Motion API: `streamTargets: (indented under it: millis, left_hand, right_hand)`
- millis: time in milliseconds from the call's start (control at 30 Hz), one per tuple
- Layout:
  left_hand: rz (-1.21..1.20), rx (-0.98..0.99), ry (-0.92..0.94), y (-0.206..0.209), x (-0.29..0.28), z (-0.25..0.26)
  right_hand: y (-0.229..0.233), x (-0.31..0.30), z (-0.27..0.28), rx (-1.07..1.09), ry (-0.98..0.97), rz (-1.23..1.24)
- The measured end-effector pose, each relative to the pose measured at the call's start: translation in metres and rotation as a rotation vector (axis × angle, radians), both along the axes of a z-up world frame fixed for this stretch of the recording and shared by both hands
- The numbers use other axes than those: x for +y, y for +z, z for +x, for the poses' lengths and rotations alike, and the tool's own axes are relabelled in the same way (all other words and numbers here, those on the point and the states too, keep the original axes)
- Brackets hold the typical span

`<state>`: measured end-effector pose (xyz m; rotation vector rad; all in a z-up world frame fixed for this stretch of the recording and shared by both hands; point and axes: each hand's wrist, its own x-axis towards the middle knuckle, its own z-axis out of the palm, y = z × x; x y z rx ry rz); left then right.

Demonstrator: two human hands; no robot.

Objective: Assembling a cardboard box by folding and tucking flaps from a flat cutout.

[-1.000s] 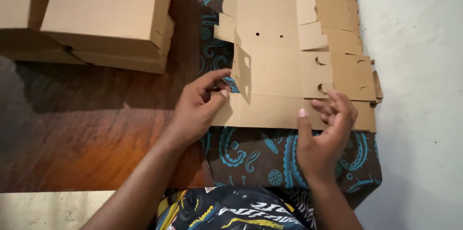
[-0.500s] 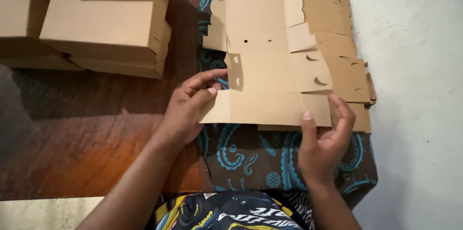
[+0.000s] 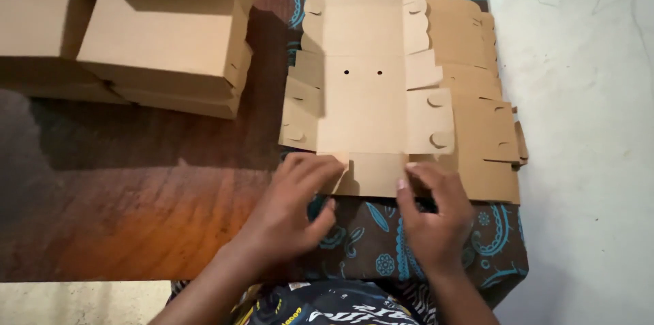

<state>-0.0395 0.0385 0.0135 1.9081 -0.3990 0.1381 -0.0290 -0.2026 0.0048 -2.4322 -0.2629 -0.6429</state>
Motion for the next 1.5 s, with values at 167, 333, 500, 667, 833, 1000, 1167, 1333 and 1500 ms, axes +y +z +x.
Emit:
streamTargets:
  millis: [167,333,500,667,833,1000,1167,1333,1500]
  left_hand:
    - [0.427,-0.256,0.021,-0.012,-0.005,0.003]
    - [0.483,-0.266,0.039,-0.011,-0.006,0.003]
    - [0.491,-0.291,0.032,-0.011,-0.006,0.0]
    - [0.496,-0.276,0.028,-0.012,-0.005,0.0]
    - [0.377,-0.313,0.063,-0.019,-0.006,0.002]
    - [0.196,-0.354,0.08,-0.015,-0.003,0.002]
    - [0.197,-0.374,0.126,-0.02,0.001,0.0]
    - [0.272,-0.432,0.37,-0.012,-0.002,-0.004]
    - [0.262,-0.444,0.309,-0.011,0.0,-0.007]
  right_hand:
    - [0.013,0.01,0.003,0.076,0.198,-0.066]
    - [0.012,0.007,0.004,0.091,0.276,-0.149]
    - [0.007,0.01,0.003,0.068,0.25,-0.206]
    - [0.011,0.01,0.003,0.035,0.286,-0.169]
    - [0.011,0.009,0.002,0.02,0.292,-0.203]
    - [0.013,0.009,0.001,0.004,0.337,-0.121]
    - [0.011,0.009,-0.001,-0.049,0.233,0.046]
    - [0.007,0.004,-0.005,-0.015,0.194,0.117]
    - [0.007,0.003,-0.007,-0.003,0.219,0.148]
